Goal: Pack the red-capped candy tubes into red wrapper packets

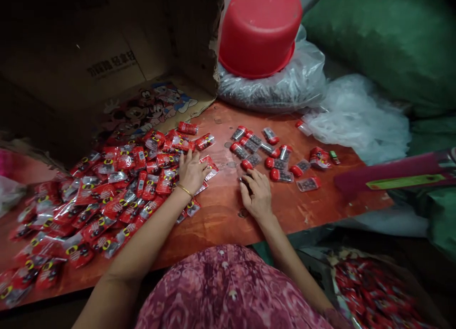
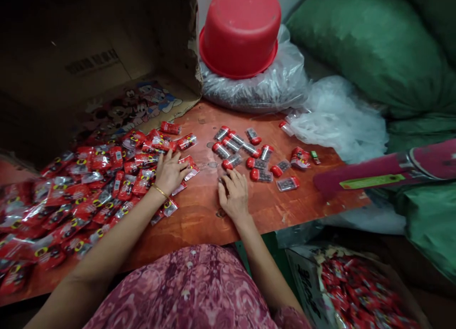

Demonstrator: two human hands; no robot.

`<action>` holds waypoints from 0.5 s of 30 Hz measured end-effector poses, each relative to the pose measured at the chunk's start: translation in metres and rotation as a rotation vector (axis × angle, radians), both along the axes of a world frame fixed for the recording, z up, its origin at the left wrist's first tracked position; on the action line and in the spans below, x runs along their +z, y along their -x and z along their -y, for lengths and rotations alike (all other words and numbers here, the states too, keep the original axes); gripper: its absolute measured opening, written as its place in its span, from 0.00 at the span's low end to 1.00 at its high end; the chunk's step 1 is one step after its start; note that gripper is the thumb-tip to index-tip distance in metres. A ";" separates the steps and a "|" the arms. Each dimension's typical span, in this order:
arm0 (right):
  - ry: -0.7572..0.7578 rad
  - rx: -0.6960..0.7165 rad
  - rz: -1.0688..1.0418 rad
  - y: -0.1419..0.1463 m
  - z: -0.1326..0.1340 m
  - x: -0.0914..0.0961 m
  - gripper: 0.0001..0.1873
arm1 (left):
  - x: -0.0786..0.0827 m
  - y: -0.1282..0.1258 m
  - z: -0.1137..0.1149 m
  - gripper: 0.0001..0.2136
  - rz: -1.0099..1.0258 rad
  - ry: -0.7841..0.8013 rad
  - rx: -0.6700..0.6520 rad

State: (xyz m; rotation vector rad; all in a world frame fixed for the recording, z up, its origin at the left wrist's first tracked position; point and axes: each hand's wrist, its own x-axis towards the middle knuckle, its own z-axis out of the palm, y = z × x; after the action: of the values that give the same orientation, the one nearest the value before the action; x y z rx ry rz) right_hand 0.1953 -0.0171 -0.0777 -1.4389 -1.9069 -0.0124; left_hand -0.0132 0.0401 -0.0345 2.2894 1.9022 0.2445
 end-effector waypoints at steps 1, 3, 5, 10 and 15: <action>0.014 0.002 -0.008 0.000 -0.001 0.001 0.11 | -0.002 0.000 0.001 0.12 0.013 -0.004 0.010; 0.045 -0.006 -0.016 0.002 -0.001 0.003 0.11 | -0.004 -0.001 0.004 0.12 0.045 -0.016 0.035; 0.066 -0.024 -0.011 0.002 0.000 0.004 0.11 | -0.007 -0.003 0.006 0.12 0.076 -0.038 0.055; 0.032 -0.052 -0.021 0.005 0.006 0.013 0.09 | -0.003 -0.005 0.008 0.10 0.148 -0.121 0.079; 0.119 0.066 -0.393 0.030 0.004 0.031 0.12 | 0.022 -0.005 0.022 0.12 0.244 -0.247 0.095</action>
State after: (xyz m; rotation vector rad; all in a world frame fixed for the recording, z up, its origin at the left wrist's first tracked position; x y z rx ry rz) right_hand 0.1656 -0.0209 -0.0466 -1.3380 -1.6492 0.3927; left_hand -0.0087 0.0182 -0.0126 2.1905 1.9465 0.7724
